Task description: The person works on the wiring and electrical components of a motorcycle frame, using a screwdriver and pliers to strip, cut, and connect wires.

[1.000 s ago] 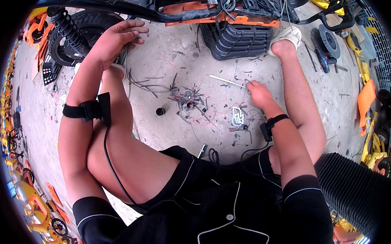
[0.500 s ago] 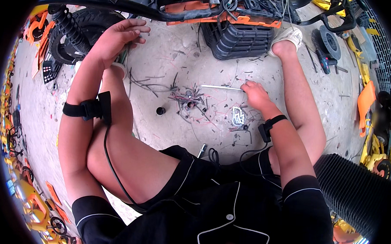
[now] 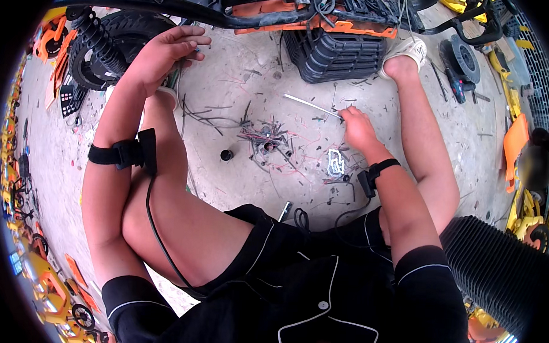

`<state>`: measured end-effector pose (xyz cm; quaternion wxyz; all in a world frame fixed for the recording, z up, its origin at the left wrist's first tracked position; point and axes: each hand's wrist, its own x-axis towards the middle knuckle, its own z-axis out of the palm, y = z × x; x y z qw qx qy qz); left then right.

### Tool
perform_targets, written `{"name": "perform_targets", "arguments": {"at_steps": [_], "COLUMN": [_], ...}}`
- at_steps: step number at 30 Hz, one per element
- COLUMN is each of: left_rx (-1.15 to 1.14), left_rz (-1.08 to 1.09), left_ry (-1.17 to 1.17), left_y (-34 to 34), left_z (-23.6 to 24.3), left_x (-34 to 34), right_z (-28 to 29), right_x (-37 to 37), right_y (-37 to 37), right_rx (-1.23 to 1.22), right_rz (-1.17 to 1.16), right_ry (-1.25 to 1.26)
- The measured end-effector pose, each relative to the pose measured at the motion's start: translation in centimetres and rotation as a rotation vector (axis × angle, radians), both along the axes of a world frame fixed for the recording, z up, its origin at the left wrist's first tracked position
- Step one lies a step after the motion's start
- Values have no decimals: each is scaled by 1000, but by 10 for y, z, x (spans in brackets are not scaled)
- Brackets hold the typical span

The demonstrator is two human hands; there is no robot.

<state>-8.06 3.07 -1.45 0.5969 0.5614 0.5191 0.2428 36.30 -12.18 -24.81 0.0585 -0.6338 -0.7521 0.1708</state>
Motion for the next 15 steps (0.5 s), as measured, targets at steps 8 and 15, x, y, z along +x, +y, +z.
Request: {"name": "perform_targets", "arguments": {"at_steps": [8, 15], "left_rx": [15, 25], "left_rz": [7, -4], "left_ry": [26, 23], "left_y": [-5, -3], "left_z": [3, 0], "left_x": [0, -2], "right_z": [-7, -9], "right_x": [-16, -15], "right_y": [13, 10], "right_rx": [-122, -96], "right_rz": [47, 7], "right_ry": [-42, 84]}}
